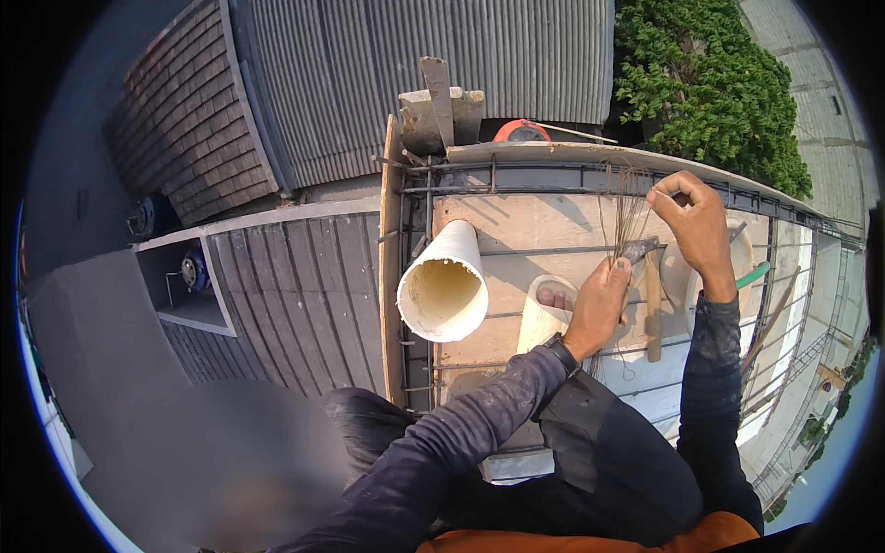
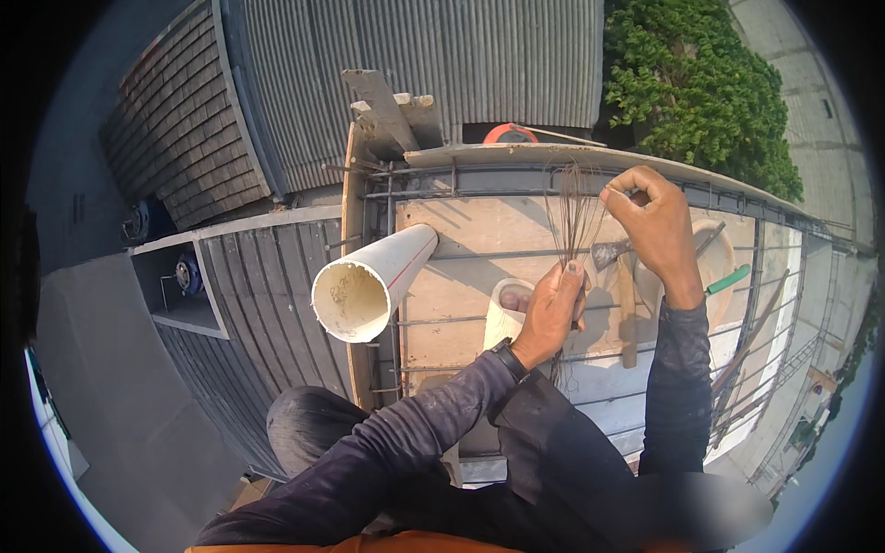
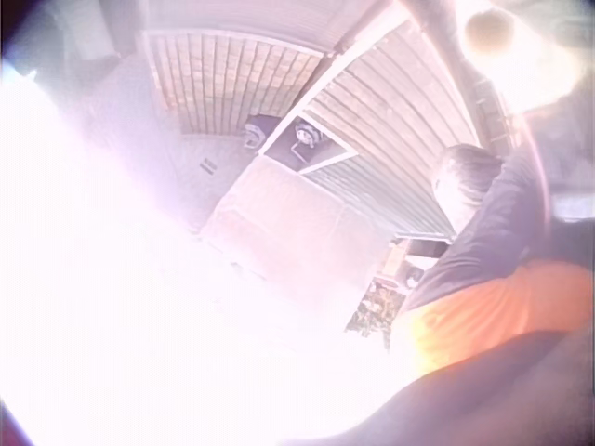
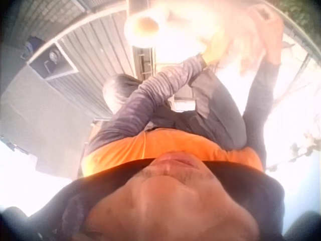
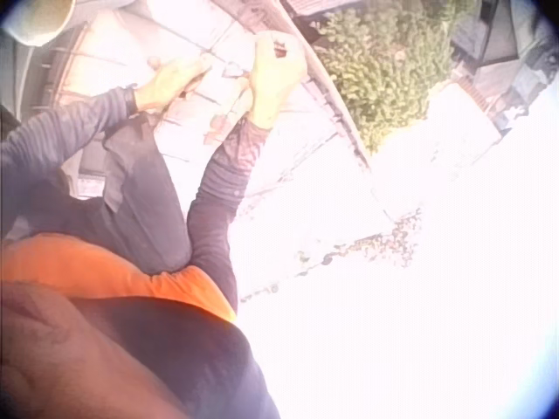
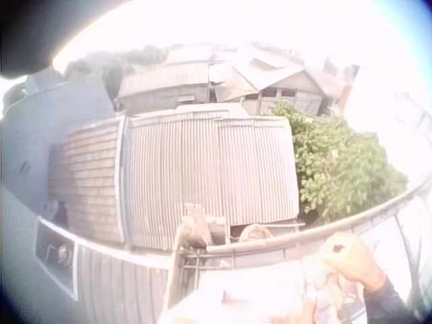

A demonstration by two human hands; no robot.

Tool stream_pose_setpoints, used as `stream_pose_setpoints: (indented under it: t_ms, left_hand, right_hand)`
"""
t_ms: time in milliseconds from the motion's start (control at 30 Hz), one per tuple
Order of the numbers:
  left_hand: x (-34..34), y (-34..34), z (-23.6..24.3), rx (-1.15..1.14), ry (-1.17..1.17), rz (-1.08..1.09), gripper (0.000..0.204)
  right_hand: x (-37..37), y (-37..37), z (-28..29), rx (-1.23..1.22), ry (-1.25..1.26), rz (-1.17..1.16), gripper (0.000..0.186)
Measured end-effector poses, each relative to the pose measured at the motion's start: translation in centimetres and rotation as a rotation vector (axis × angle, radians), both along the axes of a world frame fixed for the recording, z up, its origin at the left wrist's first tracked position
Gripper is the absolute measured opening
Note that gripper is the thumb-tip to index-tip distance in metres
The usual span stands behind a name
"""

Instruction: The person secures a wooden and metal structure for roof tiling using a hammer, wire, and their hands.

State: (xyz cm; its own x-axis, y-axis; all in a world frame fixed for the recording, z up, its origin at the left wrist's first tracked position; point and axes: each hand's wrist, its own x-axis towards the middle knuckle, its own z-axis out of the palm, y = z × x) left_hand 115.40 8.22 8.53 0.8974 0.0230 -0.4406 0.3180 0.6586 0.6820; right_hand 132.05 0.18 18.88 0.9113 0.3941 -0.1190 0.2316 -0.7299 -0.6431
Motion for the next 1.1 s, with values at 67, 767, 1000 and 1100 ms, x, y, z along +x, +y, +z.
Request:
stream_pose_setpoints:
  t_ms: [67,767,1000,1100]
  left_hand:
    - [-0.7,-0.3,-0.7,0.003,-0.008,0.022,0.052]
    - [-2.9,-2.8,-3.8,0.212,0.057,0.05,0.051]
    - [-3.8,-0.4,-1.5,0.122,0.056,-0.016,0.05]
    - [-4.0,-2.4,-3.8,0.351,-0.057,0.223,0.048]
  right_hand:
    - [-0.8,1.3,-0.1,-0.099,-0.066,0.024,0.016]
    - [-2.9,-0.9,-5.0,-0.059,0.088,-0.02,0.018]
    - [-3.6,0.6,-4.5,-0.106,0.163,-0.063,0.016]
    - [-3.6,1.7,-3.7,-0.144,0.248,-0.089,0.018]
